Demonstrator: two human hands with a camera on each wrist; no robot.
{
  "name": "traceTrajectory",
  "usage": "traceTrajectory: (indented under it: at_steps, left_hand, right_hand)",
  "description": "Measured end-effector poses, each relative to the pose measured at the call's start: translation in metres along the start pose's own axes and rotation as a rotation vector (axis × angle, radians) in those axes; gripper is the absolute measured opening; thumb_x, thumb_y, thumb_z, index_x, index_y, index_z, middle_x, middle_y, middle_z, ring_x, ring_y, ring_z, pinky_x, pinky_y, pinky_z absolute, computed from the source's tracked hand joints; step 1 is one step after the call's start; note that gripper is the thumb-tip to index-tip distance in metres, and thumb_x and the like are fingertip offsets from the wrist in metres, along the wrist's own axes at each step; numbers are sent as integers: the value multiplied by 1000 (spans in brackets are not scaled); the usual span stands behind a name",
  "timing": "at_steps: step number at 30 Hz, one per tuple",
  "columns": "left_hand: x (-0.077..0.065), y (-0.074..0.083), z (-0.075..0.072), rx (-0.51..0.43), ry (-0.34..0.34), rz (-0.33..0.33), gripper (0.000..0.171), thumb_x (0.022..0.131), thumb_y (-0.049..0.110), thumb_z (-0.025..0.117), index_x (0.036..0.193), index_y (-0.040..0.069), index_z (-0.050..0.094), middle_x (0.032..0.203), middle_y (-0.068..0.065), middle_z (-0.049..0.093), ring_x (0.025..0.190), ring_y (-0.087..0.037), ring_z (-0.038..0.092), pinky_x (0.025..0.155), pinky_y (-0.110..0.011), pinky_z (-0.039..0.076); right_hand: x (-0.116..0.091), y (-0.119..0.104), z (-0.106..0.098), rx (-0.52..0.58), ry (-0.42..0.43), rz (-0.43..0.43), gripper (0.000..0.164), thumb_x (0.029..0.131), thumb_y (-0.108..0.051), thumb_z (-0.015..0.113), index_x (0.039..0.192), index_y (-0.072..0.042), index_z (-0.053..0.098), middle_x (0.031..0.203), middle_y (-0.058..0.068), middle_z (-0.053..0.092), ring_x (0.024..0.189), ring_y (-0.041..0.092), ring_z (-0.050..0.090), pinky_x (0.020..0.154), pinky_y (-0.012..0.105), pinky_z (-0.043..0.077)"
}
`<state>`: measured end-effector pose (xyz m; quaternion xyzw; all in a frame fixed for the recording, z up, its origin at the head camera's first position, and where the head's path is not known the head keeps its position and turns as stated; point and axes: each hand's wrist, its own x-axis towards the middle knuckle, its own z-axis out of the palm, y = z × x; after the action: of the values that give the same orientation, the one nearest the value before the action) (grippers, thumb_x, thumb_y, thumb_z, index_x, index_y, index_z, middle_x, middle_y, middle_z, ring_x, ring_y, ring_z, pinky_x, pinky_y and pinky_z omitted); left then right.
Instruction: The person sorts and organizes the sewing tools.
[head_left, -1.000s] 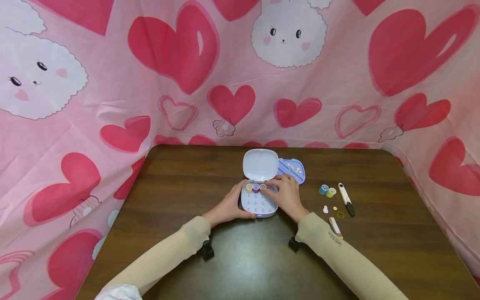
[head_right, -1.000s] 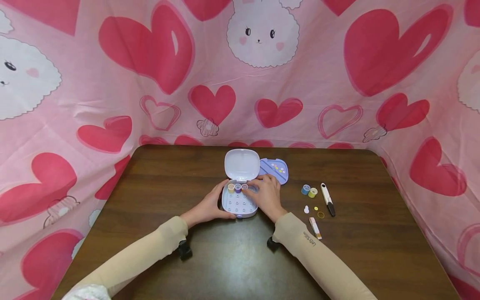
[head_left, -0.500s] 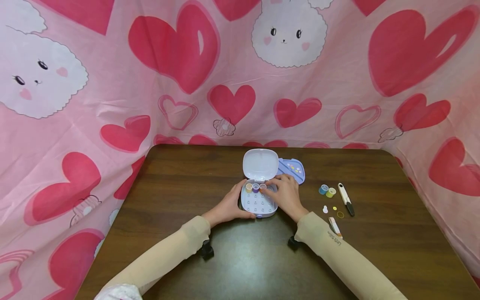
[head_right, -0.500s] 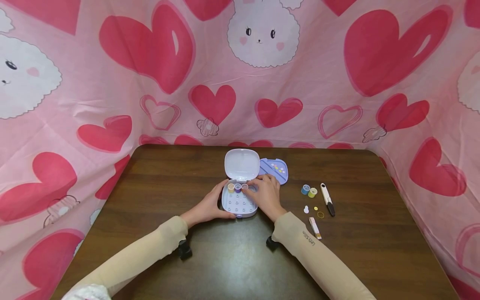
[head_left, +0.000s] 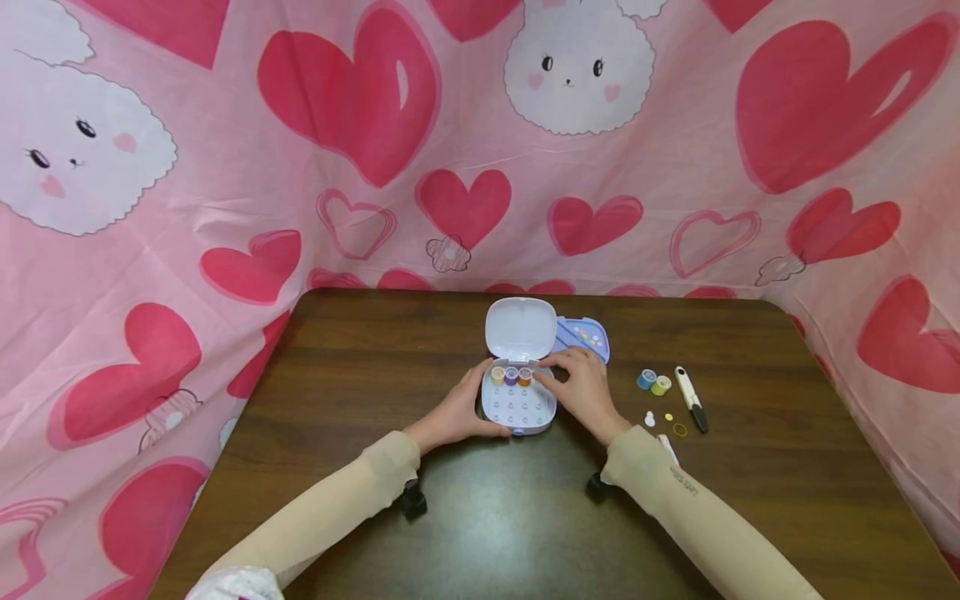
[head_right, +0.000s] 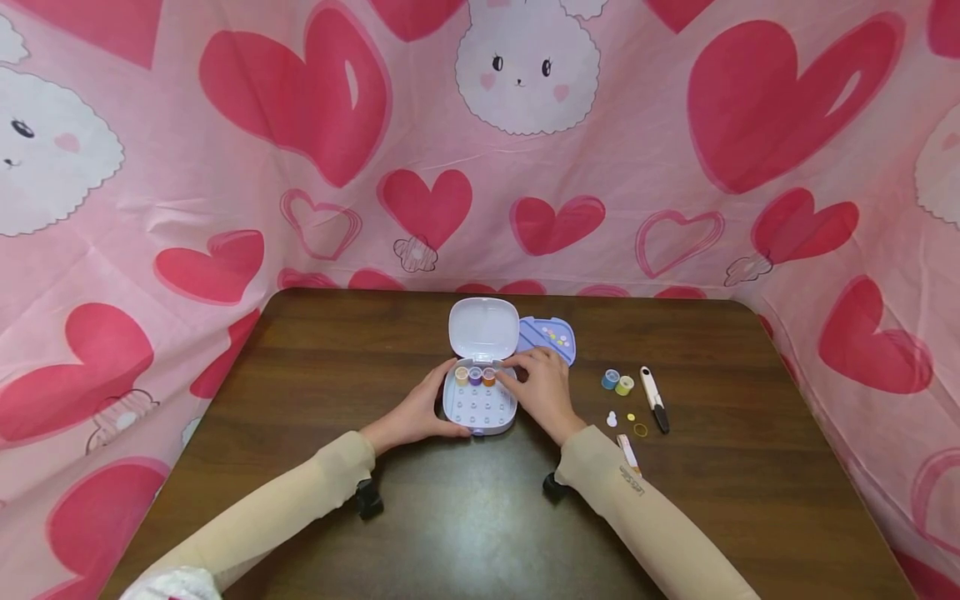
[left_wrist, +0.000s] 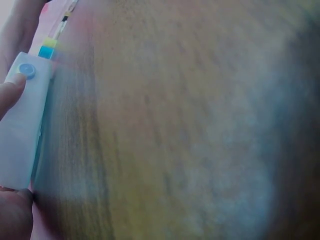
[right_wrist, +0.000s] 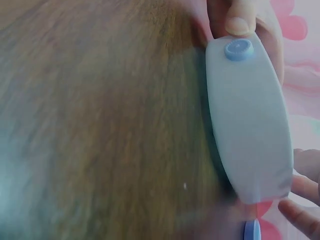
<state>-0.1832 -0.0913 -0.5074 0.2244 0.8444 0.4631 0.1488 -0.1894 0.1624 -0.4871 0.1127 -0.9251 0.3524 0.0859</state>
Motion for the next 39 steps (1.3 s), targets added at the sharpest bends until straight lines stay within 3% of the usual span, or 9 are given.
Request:
traceTrajectory:
  at_steps: [13,22,39]
  left_hand:
    - [0,1,0,-6,-6,-19,126,74,36,97,166,9,15,165,-17,30,149,-30,35,122,-52,30]
    - [0,0,0,-1,-7,-26,125,74,36,97,166,10,16,165,-16,30,149,-31,35,123,-52,28]
    - [0,-1,1,9,-3,-28,124,74,36,96,166,11,17,165,-16,30,149,-30,35,123,-51,28]
  right_hand:
    - [-13,15,-17,44,81,-46,28,89,-21,84,113,-7,79,114,16,76,130,46,49,112,67,26]
    - [-23,26,-31,28,165,-96,30,85,-16,87,110,-3,79,110,18,77,126,51,51,106,67,31]
    - [-44,53,-55,-10,239,-96,35,81,-11,89,114,-3,80,110,19,77,128,50,48,106,70,26]
